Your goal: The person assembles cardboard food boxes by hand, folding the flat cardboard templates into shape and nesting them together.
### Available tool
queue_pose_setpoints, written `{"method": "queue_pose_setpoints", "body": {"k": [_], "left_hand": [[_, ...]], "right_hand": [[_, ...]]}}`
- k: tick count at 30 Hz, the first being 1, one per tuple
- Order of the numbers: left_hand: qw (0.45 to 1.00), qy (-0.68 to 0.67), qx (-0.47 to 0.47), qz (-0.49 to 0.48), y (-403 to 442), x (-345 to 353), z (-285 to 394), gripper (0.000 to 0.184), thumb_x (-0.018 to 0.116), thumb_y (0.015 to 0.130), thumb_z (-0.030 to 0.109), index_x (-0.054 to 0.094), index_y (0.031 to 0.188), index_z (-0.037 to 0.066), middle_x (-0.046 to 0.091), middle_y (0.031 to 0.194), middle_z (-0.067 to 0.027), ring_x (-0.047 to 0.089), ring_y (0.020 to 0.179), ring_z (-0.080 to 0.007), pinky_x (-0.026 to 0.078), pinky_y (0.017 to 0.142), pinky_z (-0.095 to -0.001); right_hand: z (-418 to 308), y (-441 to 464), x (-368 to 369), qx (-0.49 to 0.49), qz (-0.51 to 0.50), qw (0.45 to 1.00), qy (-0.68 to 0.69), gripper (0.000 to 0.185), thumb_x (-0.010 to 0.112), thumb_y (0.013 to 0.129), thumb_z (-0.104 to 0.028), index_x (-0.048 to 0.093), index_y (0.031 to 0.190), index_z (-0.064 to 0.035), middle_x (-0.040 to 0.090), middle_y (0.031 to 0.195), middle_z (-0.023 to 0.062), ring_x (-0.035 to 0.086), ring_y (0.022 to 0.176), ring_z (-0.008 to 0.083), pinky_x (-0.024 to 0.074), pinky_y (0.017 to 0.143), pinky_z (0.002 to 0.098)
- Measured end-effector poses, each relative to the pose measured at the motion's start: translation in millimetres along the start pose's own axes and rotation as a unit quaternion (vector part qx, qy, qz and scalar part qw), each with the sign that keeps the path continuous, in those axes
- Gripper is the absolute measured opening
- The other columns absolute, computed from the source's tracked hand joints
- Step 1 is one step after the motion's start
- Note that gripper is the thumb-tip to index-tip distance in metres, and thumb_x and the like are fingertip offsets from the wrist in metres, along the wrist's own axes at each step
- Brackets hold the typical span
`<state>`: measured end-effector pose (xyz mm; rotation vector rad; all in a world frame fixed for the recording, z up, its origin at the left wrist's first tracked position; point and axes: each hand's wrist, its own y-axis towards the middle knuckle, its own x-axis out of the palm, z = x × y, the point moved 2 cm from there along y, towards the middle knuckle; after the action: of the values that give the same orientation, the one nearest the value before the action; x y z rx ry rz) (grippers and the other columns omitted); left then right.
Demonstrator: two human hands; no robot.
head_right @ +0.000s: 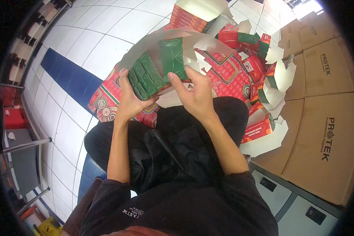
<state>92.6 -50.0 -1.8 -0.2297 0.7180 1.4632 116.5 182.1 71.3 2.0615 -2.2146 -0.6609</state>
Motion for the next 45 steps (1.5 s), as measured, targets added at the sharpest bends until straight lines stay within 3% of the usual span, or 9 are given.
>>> {"method": "queue_pose_setpoints", "body": {"k": [11, 20, 23, 25, 32, 38, 41, 43, 45], "left_hand": [[0.996, -0.004, 0.076, 0.045, 1, -2, 10, 0.127, 0.104, 0.058, 0.024, 0.029, 0.157, -0.002, 0.044, 0.142, -0.0229, 0.046, 0.138, -0.0422, 0.041, 0.118, -0.0519], [0.995, 0.012, 0.081, 0.056, 0, -4, 6, 0.126, 0.103, 0.056, 0.024, 0.031, 0.156, -0.003, 0.048, 0.143, -0.0244, 0.048, 0.137, -0.0442, 0.041, 0.118, -0.0533], [0.991, 0.023, 0.117, 0.059, 0, -5, 14, 0.118, 0.099, 0.054, 0.020, 0.039, 0.153, -0.002, 0.050, 0.142, -0.0245, 0.048, 0.133, -0.0467, 0.042, 0.116, -0.0550], [0.987, 0.028, 0.147, 0.050, 0, -3, 17, 0.119, 0.097, 0.052, 0.018, 0.040, 0.154, 0.000, 0.050, 0.143, -0.0242, 0.048, 0.133, -0.0467, 0.043, 0.116, -0.0551], [0.986, 0.034, 0.148, 0.063, -2, -1, 12, 0.121, 0.098, 0.051, 0.018, 0.040, 0.157, 0.002, 0.049, 0.146, -0.0229, 0.048, 0.135, -0.0470, 0.042, 0.117, -0.0557], [0.984, 0.052, 0.160, 0.056, -3, -1, 11, 0.122, 0.099, 0.050, 0.019, 0.040, 0.156, 0.002, 0.049, 0.146, -0.0225, 0.047, 0.136, -0.0468, 0.042, 0.117, -0.0554], [0.987, 0.019, 0.147, 0.070, -1, -4, 16, 0.122, 0.100, 0.051, 0.021, 0.040, 0.155, 0.000, 0.049, 0.147, -0.0224, 0.047, 0.137, -0.0459, 0.042, 0.118, -0.0551], [0.993, -0.040, 0.101, 0.052, -5, -2, 15, 0.120, 0.100, 0.053, 0.021, 0.040, 0.154, 0.000, 0.049, 0.147, -0.0222, 0.047, 0.139, -0.0448, 0.041, 0.119, -0.0542], [0.994, -0.048, 0.095, 0.034, -7, -1, 17, 0.119, 0.100, 0.054, 0.022, 0.039, 0.154, -0.001, 0.049, 0.148, -0.0228, 0.047, 0.139, -0.0445, 0.041, 0.120, -0.0539]], "right_hand": [[2, -11, 13, -0.033, 0.115, 0.993, -0.006, 0.017, 0.079, 0.103, -0.011, 0.072, 0.105, 0.0049, 0.077, 0.091, 0.0157, 0.075, 0.082, 0.0183, 0.0563, 0.074, 0.0357], [-14, -10, 6, -0.002, -0.056, 0.994, -0.096, 0.018, 0.072, 0.106, -0.013, 0.070, 0.105, 0.0046, 0.071, 0.087, 0.0196, 0.067, 0.072, 0.0250, 0.0518, 0.069, 0.0367], [-9, -3, 3, 0.119, -0.061, 0.990, -0.054, 0.020, 0.071, 0.106, -0.016, 0.070, 0.108, 0.0043, 0.070, 0.089, 0.0204, 0.065, 0.073, 0.0297, 0.0521, 0.071, 0.0391], [-3, 7, 3, -0.029, 0.020, 0.997, -0.067, 0.022, 0.068, 0.111, -0.016, 0.073, 0.118, 0.0048, 0.073, 0.088, 0.0092, 0.067, 0.081, 0.0124, 0.0552, 0.076, 0.0340], [-12, 6, 12, -0.094, 0.063, 0.979, -0.171, 0.025, 0.067, 0.109, -0.016, 0.073, 0.121, 0.0056, 0.078, 0.103, 0.0161, 0.073, 0.093, 0.0254, 0.0560, 0.089, 0.0410], [2, 6, 0, -0.048, -0.056, 0.989, -0.125, 0.029, 0.066, 0.110, -0.020, 0.072, 0.125, 0.0044, 0.077, 0.117, 0.0160, 0.073, 0.101, 0.0271, 0.0555, 0.094, 0.0408], [29, 4, -24, 0.093, 0.067, 0.993, 0.041, 0.029, 0.068, 0.108, -0.019, 0.072, 0.130, 0.0004, 0.076, 0.124, 0.0132, 0.074, 0.108, 0.0283, 0.0553, 0.098, 0.0400], [76, 11, -47, -0.074, 0.133, 0.978, -0.143, 0.028, 0.073, 0.102, -0.012, 0.075, 0.126, 0.0019, 0.078, 0.120, 0.0114, 0.076, 0.098, 0.0242, 0.0612, 0.083, 0.0424], [146, 5, -74, -0.053, 0.120, 0.981, -0.141, 0.034, 0.078, 0.099, -0.014, 0.074, 0.129, 0.0009, 0.078, 0.123, 0.0114, 0.076, 0.101, 0.0239, 0.0613, 0.086, 0.0418]]}}
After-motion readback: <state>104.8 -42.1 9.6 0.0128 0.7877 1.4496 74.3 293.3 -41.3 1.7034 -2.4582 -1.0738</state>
